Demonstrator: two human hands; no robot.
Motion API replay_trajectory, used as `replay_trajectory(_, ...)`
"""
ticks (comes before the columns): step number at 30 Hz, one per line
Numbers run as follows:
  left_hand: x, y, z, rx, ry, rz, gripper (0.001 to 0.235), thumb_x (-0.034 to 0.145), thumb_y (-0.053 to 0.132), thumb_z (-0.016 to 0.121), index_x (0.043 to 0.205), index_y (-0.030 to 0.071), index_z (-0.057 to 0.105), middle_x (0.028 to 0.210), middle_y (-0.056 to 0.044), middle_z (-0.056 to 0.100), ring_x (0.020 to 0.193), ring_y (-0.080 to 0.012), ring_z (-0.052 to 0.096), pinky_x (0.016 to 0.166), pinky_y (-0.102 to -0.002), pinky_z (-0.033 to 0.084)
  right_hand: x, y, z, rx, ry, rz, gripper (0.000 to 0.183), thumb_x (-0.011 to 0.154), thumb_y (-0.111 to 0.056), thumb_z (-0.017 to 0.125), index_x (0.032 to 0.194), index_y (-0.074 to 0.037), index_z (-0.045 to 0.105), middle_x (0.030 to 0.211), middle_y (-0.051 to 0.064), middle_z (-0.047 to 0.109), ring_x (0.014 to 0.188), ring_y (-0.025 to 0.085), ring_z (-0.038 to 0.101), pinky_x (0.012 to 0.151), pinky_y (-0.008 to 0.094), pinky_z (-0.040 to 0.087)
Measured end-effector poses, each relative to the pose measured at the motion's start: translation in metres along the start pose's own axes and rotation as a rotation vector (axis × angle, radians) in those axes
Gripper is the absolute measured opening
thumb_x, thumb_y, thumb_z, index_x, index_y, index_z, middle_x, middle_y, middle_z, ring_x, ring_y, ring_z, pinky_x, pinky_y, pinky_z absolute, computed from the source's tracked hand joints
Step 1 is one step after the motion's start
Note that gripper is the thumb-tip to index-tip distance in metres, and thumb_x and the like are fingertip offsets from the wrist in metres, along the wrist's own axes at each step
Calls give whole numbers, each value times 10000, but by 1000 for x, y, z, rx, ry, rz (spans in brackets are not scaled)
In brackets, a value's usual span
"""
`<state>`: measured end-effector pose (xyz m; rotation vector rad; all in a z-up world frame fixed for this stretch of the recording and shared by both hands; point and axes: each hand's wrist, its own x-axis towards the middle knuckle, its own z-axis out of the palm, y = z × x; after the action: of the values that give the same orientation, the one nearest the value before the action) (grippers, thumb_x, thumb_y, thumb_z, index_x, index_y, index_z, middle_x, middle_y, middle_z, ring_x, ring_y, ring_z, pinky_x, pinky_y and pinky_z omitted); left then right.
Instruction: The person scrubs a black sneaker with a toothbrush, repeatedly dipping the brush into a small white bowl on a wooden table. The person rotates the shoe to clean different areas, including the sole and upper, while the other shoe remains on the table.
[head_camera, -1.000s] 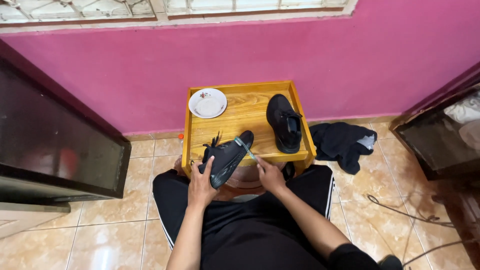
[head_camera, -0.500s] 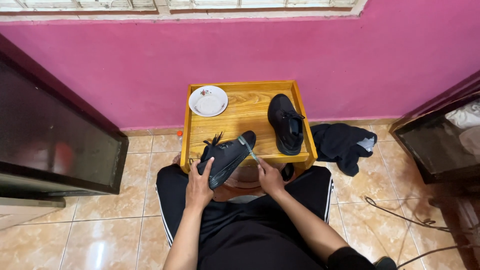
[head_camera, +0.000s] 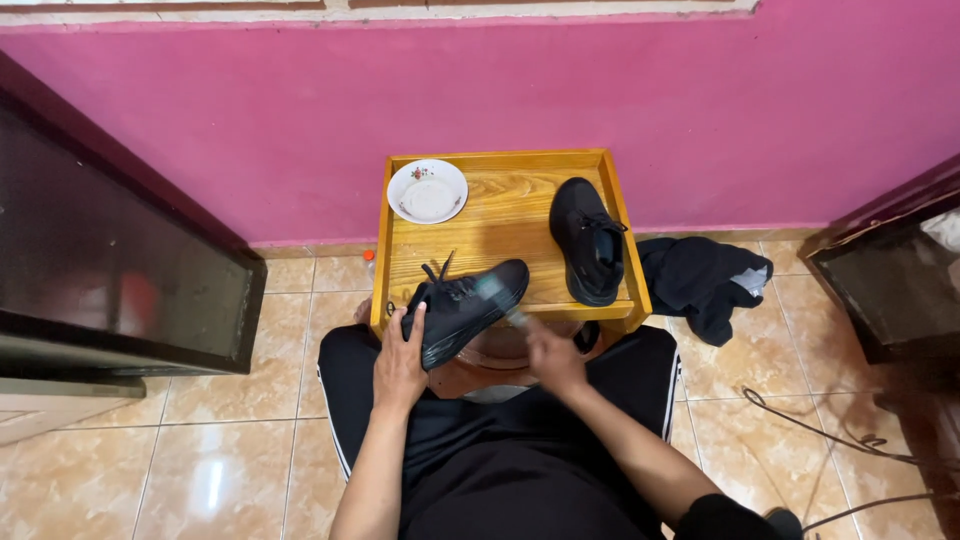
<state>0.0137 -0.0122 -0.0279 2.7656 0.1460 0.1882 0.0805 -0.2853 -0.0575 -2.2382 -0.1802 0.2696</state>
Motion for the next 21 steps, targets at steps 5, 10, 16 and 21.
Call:
replay_trajectory(5,-2,-3,11,28,75,23,1024,679,-143,647,1603,179,344,1450,-202,410,1295,-427,515,776,-431,612,-28,7,15,-85,-13,-143,446,1010,-210,532,1446,-158,609,1132,185,757,1030,368,722,871,484,607)
replay_trajectory(10,-9,-3,28,57,163,44,1005,649,-149,660,1574,137,392,1417,-215,429,1283,-432,511,796,-442,597,-16,39,12,-29,87,-63,464,1025,-198,519,1483,-161,585,1159,219,747,1052,393,714,882,504,609)
replay_trajectory(16,-17,-8,67,91,281,161,1013,600,-124,640,1548,181,451,1404,-194,440,1268,-428,493,913,-469,548,-27,30,4,-11,-79,-185,476,959,-186,592,1426,-265,641,1111,151,779,1055,360,719,860,498,620)
replay_trajectory(21,-21,-14,80,69,363,213,1015,587,-131,625,1532,212,490,1430,-185,422,1243,-415,507,926,-483,537,-38,49,13,-46,-94,-190,496,990,-182,568,1479,-264,589,1207,157,744,1087,373,700,881,519,606)
